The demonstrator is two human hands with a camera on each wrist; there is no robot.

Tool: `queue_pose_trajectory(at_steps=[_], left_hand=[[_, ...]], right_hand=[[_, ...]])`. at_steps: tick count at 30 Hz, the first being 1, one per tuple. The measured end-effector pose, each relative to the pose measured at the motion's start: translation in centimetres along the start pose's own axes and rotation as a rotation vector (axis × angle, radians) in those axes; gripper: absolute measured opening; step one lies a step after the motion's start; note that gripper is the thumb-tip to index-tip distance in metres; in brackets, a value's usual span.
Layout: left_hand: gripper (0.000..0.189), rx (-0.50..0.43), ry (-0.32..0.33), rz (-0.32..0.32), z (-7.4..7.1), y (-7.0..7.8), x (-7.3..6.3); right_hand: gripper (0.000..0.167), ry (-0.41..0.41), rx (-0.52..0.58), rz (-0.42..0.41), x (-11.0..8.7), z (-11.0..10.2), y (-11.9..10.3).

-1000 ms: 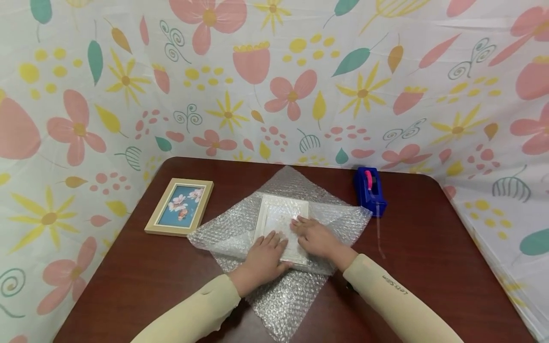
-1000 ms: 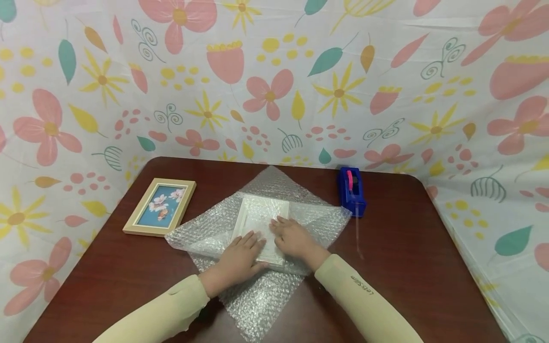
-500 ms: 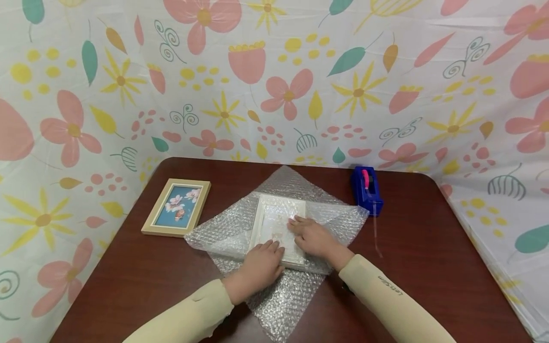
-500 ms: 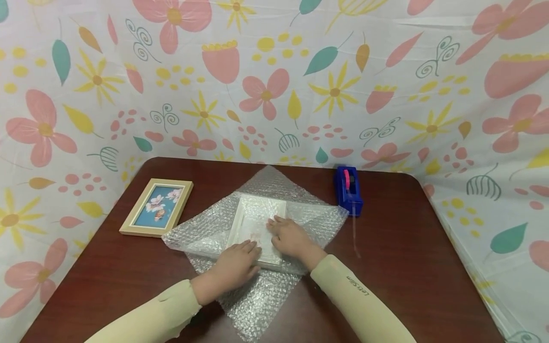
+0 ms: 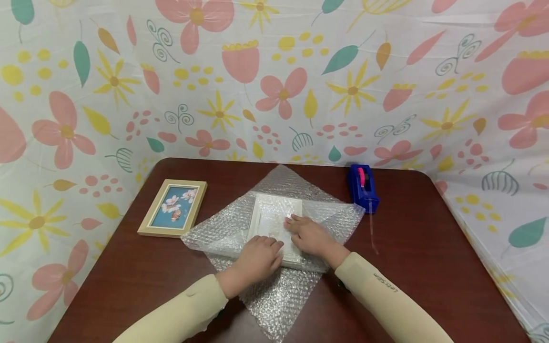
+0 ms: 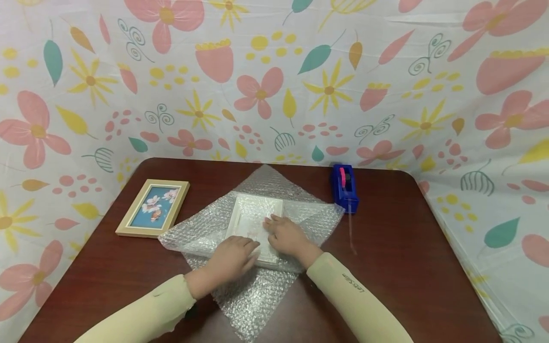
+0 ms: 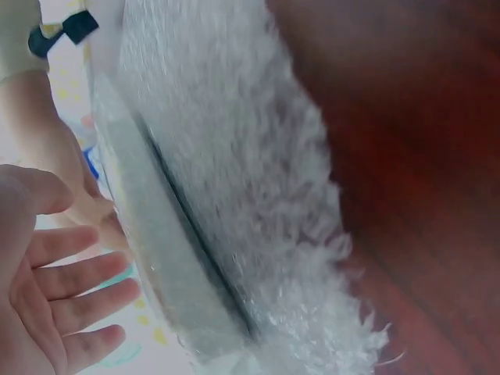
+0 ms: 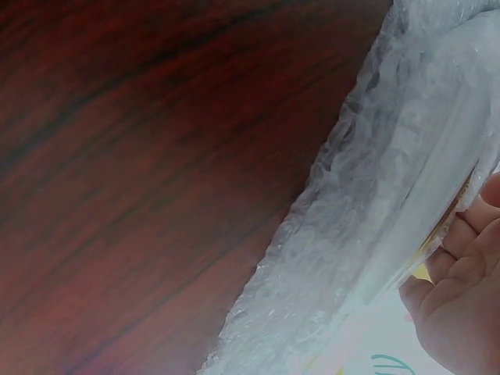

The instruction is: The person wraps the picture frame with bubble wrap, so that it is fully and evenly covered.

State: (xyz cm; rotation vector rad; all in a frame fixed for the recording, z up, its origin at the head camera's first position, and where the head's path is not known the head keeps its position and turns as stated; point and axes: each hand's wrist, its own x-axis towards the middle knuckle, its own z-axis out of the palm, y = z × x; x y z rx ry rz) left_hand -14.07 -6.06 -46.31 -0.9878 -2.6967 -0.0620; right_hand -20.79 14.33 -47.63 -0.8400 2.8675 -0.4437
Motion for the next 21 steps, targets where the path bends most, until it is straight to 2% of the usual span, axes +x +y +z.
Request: queue_pose_trajectory(at_steps=[3,8,12,15,21], left_hand=[[0.047,-0.037,-0.05,-0.037,0.2,-0.5,0.7],[0.082,-0.128,-0.227,-0.076,1.1,-1.5,1.3],[0.091,-0.158,-0.317,-0.07,1.6,-1.9,1.2],[0.09,-0.146,-0.332,-0.061,1.8,-1.8,1.1],[0.087,-0.127,-0.281,-0.034,2.4,-1.7,1.3]], right_hand=[[0.047,-0.003,0.0,-0.004,-0.1,-0.1,0.0],[0.047,-0.011,0.003,-0.017,0.0,0.0,0.1],[0.047,-0.021,0.008,-0.025,0.1,0.2,0.0],[0.048,-0.033,0.011,-0.031,0.2,0.3,0.1],[0.048,-0.016,0.061,-0.011,0.3,0.1,0.3]])
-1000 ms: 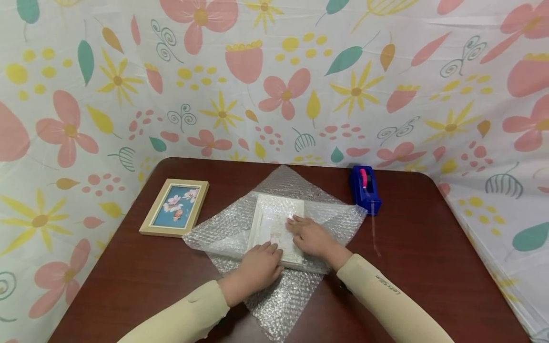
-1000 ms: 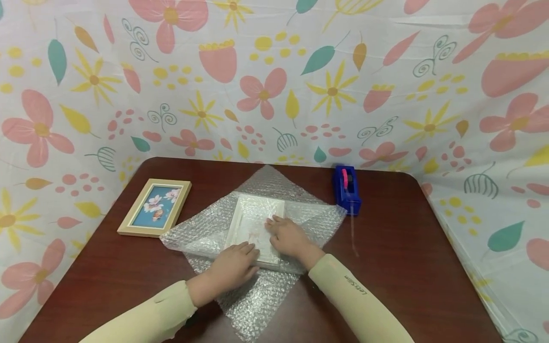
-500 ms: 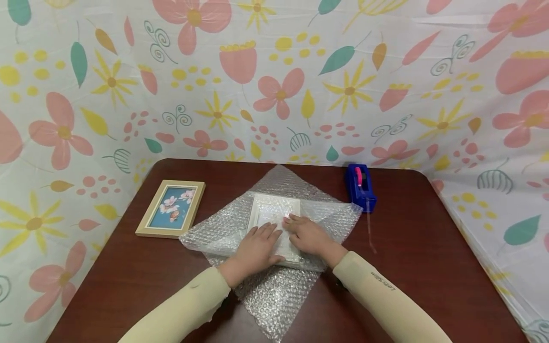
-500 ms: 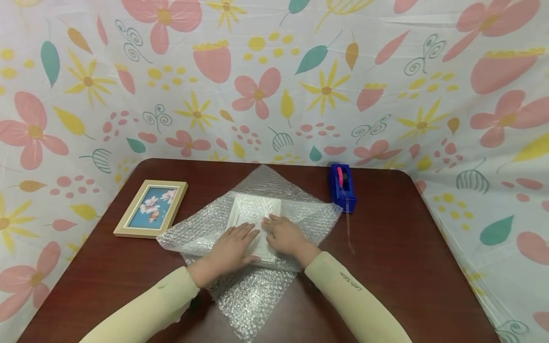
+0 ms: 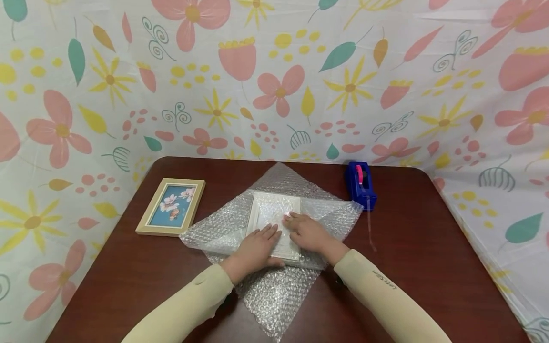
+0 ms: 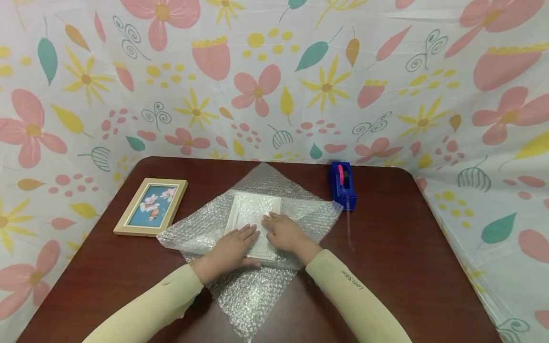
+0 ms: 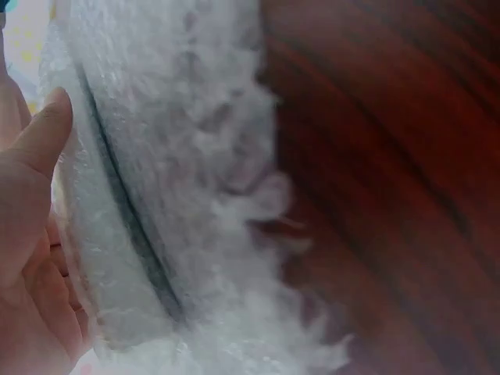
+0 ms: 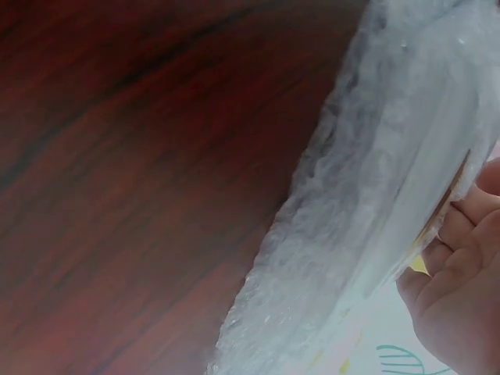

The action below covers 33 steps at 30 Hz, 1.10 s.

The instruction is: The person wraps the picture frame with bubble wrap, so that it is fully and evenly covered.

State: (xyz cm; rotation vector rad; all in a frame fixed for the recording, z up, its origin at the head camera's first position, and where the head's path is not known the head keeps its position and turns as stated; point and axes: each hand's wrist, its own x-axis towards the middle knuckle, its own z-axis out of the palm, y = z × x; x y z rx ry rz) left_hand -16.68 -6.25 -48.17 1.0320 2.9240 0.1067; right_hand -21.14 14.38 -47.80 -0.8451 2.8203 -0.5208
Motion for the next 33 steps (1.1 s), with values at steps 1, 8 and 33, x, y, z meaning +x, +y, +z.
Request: queue_pose_trajectory(at_steps=[1,8,33], left_hand=[[0.087,-0.009,0.0,-0.001,0.0,0.0,0.0],[0.085,-0.076,0.002,-0.008,0.1,-0.3,-0.3],[0.088,-0.055,-0.014,0.019,-0.1,-0.4,0.2]], right_hand=[[0.048,0.0,0.017,0.006,0.0,0.0,0.0],[0.048,-0.019,0.099,0.038,0.1,0.0,-0.4],[0.069,-0.222,1.817,0.398,-14.8,2.4,-1.5]])
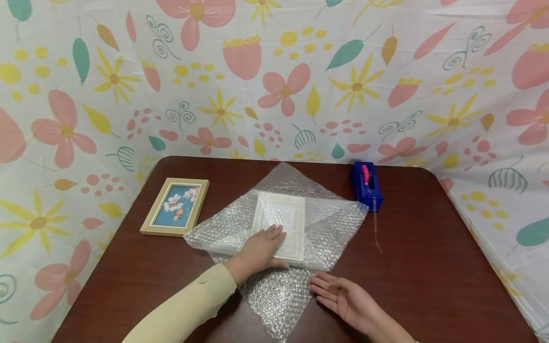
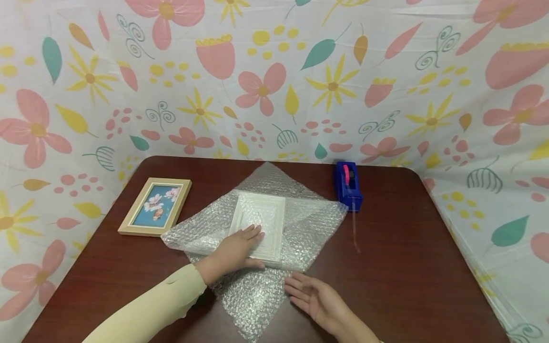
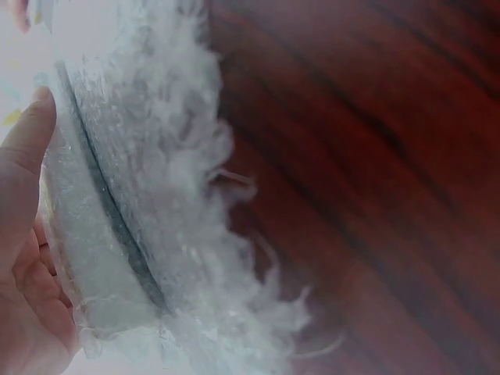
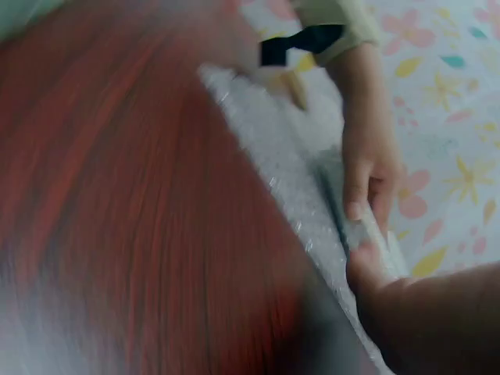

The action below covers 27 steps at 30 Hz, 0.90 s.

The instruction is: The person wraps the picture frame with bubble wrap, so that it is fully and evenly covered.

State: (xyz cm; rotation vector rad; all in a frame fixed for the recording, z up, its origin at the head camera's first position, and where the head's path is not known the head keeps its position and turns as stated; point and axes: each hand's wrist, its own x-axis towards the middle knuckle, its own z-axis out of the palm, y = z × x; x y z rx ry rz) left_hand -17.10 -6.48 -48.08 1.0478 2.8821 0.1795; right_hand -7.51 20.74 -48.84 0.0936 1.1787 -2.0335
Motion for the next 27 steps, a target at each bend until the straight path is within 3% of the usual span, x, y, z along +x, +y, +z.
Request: queue_pose_trajectory(at_steps=[3,6,14,18,24,25,27], left_hand=[[0.088,0.002,0.002,0.011,-0.1,0.0,0.1],[0.088,0.005,0.006,0.014,-0.1,0.0,0.1],[0.087,-0.007,0.007,0.014,-0.2,0.0,0.1],[0.087,-0.004,0.008,0.015,0.0,-0.1,0.1],[0.087,-0.002,0.018,0.015,0.1,-0.1,0.0],[0.087,-0.003,0.019,0.016,0.0,-0.1,0.0],[0.087,-0.004,0.021,0.018,0.0,0.0,-0.1]], right_hand=[[0.067,0.038,0.14,0.002,-0.3,-0.4,0.3],[0.065,0.069,0.201,-0.006,-0.3,-0.5,0.1],[0.068,0.212,0.173,-0.058,0.8,-0.4,-0.5],[0.059,0.284,0.129,-0.094,1.7,-0.8,-0.9],[0.033,0.121,0.198,-0.155,2.1,-1.8,-3.3],[0.035,0.099,0.191,-0.163,2.2,-2.0,-3.7],[0.043,0.128,0.146,-0.169,2.9,-2.2,-4.3]])
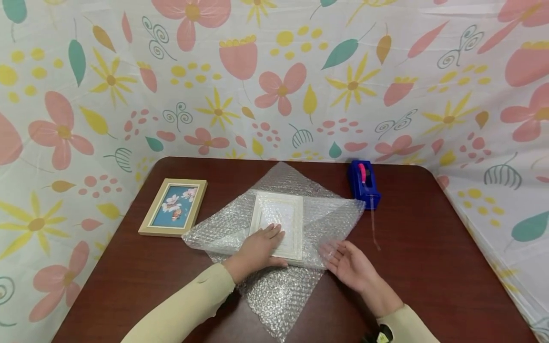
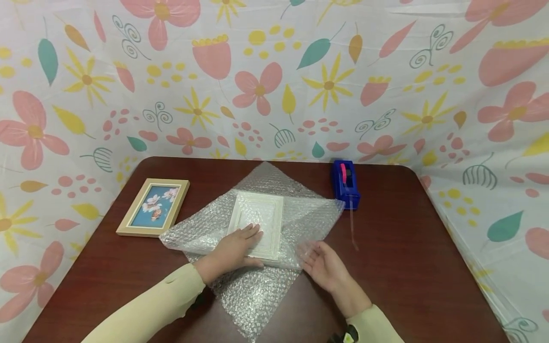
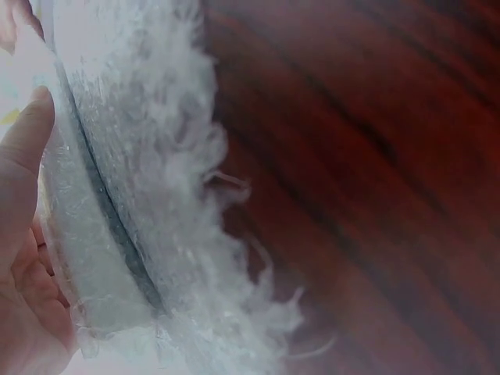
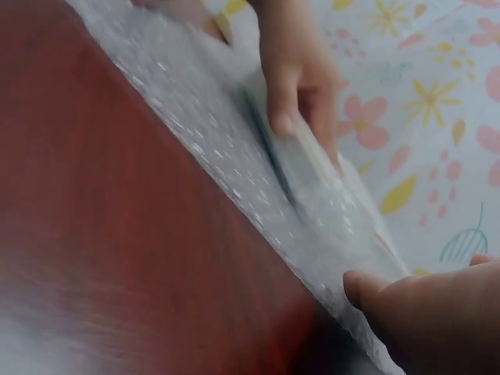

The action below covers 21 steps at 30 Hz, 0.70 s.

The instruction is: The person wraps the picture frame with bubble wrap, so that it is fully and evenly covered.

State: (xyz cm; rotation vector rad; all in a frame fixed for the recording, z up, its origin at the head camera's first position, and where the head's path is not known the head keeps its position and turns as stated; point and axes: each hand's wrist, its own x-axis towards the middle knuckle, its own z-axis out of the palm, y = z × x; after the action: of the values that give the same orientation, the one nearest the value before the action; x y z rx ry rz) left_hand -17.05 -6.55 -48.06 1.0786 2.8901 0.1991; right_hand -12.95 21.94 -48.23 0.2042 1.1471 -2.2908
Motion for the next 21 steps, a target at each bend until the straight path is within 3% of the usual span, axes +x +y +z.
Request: queue_pose_trajectory(at_steps=[3,6,13,17,21], left_hand=[[0.086,0.0,0.003,0.002,-0.1,0.0,0.0],[0.086,-0.001,0.0,-0.001,-0.1,0.0,-0.1],[0.086,-0.009,-0.013,-0.014,0.0,0.0,0.0],[0.086,0.0,-0.022,-0.019,-0.1,0.1,0.1],[0.085,0.006,-0.027,-0.024,-0.2,0.1,0.2]], right_hand=[[0.061,0.076,-0.07,0.005,1.4,0.0,-0.6],[0.069,0.107,-0.054,-0.002,2.9,-0.1,-1.3],[0.063,0.148,0.103,-0.075,5.1,-0.1,-2.9],[0.059,0.175,0.216,-0.07,5.0,0.6,-3.9],[0.056,0.125,0.334,-0.078,4.6,2.5,-4.7]])
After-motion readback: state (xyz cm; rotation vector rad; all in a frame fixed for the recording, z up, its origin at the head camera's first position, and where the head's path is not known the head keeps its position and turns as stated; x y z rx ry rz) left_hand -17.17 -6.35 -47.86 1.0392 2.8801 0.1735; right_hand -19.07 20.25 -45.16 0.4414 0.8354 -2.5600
